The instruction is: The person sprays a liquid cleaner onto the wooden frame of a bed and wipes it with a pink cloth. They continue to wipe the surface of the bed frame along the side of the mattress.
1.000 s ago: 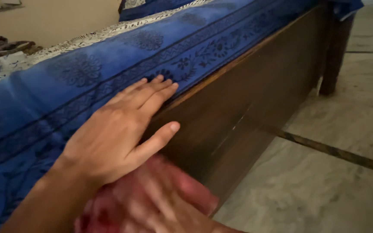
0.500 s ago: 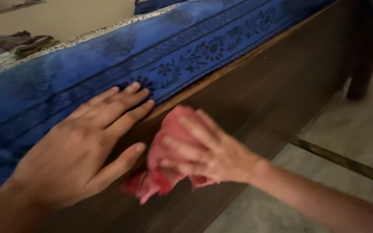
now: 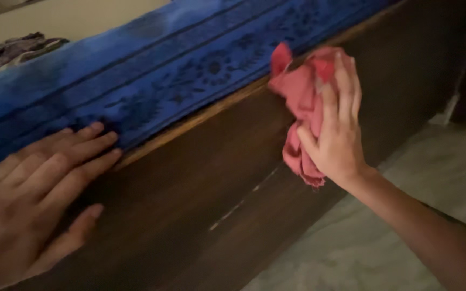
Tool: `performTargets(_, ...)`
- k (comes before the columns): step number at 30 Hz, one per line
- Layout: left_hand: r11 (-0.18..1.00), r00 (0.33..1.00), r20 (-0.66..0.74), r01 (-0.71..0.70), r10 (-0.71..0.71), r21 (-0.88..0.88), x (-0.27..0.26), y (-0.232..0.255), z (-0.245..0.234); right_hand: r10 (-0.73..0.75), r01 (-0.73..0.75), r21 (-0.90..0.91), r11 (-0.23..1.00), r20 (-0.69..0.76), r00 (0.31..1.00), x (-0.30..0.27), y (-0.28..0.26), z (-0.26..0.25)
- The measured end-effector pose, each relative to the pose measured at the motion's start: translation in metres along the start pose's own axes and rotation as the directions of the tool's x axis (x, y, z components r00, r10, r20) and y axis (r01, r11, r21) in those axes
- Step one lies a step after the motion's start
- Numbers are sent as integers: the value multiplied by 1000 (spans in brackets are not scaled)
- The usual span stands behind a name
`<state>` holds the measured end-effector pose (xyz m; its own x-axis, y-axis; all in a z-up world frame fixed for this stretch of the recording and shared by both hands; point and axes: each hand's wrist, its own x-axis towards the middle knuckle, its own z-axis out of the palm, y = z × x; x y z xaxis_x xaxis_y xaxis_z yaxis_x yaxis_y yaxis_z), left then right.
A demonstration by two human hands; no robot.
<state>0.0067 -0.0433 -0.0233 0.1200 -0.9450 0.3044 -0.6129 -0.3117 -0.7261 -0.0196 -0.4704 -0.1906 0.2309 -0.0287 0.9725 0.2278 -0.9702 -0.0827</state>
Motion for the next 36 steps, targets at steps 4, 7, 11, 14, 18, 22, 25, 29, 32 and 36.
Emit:
performTargets(4, 991, 993, -1, -118, 118, 62, 44, 4, 10, 281, -276, 54, 960, -120, 952, -15, 37, 19)
performTargets(7, 976, 978, -35, -201, 204, 78, 80, 7, 14, 492, -470, 146, 871, -217, 843, -22, 53, 37)
performTargets(11, 974, 973, -53, -220, 223, 56, 118, 15, 12, 611, -574, 214, 791, -207, 764, -20, 40, 46)
performTargets(14, 980, 979, -36, -199, 199, 2, 133, 20, 10, 572, -548, 166, 820, -194, 797, -18, -6, 47)
performTargets(18, 981, 988, -53, -148, 142, -127, 139, 23, 11, 471, -453, 132, 882, -205, 858, -15, -68, 44)
performTargets(22, 972, 990, -70, -134, 123, -195, 137, 24, 14, 410, -394, 119, 911, -185, 893, -18, -97, 46)
performTargets(25, 975, 991, -71, -122, 111, -185, 136, 25, 19, 341, -330, 87, 940, -183, 922, -20, -111, 47)
performTargets(29, 980, 989, -91, -133, 120, -145, 138, 25, 22, 146, -130, 118, 985, -147, 978, -36, -146, 44)
performTargets(32, 976, 990, -90, -124, 109, -181, 137, 24, 22, -61, 73, 128, 989, -95, 994, -60, -169, 52)
performTargets(36, 978, 991, -72, -123, 112, -171, 138, 24, 22, -385, 380, 141, 914, 15, 923, -94, -173, 67)
